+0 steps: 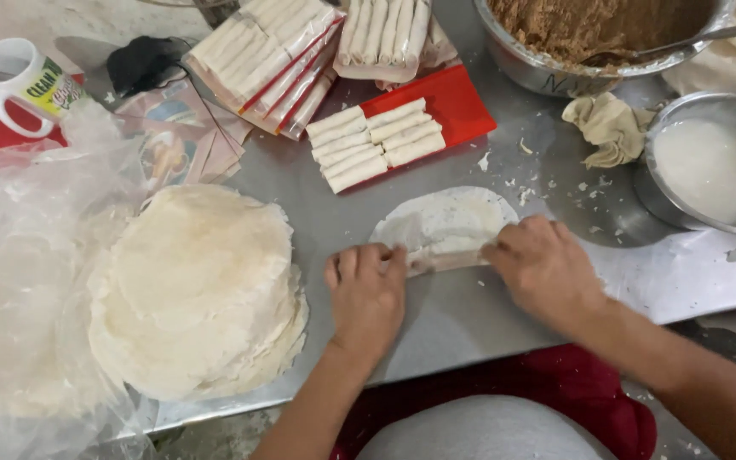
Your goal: Wrapping spring rolls by placing filling on a wrapper and rolling it tightly.
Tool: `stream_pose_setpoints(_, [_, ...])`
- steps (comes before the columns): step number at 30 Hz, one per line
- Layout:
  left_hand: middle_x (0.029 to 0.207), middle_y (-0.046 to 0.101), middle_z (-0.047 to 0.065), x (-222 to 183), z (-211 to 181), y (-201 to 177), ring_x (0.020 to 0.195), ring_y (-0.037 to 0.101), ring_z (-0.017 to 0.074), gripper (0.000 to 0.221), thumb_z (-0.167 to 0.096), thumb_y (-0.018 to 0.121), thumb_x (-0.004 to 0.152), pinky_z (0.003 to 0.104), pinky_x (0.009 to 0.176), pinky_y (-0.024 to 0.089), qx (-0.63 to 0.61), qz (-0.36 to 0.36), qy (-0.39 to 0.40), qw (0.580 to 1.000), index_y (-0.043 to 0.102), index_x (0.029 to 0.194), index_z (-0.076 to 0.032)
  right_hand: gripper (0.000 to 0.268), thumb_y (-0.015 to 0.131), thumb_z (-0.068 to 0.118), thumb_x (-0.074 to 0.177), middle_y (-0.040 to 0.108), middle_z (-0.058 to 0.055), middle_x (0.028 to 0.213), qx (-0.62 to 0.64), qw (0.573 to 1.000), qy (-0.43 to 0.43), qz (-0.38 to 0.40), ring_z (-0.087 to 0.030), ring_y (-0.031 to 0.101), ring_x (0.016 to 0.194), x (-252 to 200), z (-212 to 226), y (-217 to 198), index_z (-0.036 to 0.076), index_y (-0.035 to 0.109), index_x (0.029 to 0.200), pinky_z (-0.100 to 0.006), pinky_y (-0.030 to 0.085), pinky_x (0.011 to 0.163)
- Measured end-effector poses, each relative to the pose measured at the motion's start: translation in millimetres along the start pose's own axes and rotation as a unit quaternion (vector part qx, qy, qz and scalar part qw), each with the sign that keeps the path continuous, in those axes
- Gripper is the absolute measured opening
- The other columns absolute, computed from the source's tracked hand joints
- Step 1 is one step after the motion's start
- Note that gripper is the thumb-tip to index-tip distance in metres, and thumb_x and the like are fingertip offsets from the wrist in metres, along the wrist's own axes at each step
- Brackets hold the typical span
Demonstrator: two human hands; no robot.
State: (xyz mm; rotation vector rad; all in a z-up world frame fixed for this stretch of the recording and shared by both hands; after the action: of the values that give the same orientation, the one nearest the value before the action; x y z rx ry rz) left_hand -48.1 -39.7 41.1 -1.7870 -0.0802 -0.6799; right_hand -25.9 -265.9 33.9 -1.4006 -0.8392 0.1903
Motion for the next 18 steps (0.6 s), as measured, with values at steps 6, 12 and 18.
stream_pose_setpoints(6, [0.110,0.056,0.027,1,-38,7,0.119,0.048,0.0454,0.024,0.007,0.064,0.087,0.068,0.106,0.024,0.028,0.150,0.125,0.980,0.065,0.111,0.013,0.031,0.058,0.011,0.089,0.060,-0.024,0.126,-0.218,0.959,-0.119,0.136,-0.047,0.044,0.134,5,53,-6,-0.001,0.067,0.116,-0.059,0.032,0.112])
stream_pose_setpoints(12, [0.093,0.056,0.013,28,8,-18,0.095,0.059,0.0360,0.011,-0.006,0.063,0.091,0.062,0.099,0.032,-0.028,0.138,0.110,0.984,0.070,0.100,-0.005,0.008,0.064,0.023,0.088,0.066,-0.002,0.087,-0.152,0.986,-0.050,0.035,-0.025,0.063,0.080,27,-3,-44,0.020,0.069,0.094,-0.044,0.047,0.085])
stream_pose_setpoints(18, [0.090,0.054,0.012,-14,-26,-59,0.076,0.056,0.0322,0.037,0.005,0.069,0.073,0.050,0.088,0.048,0.045,0.062,0.230,0.970,0.066,0.110,0.001,0.025,0.059,-0.013,0.095,0.058,0.007,0.044,-0.074,0.966,-0.090,0.229,-0.009,0.053,0.032,-22,24,-46,0.012,0.062,0.091,-0.028,0.044,0.028])
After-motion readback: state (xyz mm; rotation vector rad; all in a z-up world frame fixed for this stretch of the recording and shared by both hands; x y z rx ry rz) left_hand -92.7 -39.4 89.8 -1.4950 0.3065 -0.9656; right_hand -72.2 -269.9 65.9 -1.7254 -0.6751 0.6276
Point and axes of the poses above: each hand's wrist, its own x-axis towards the middle knuckle, its own y-axis out of the palm, z = x × y, the point moved 6 cm from there along x, towards the middle knuckle
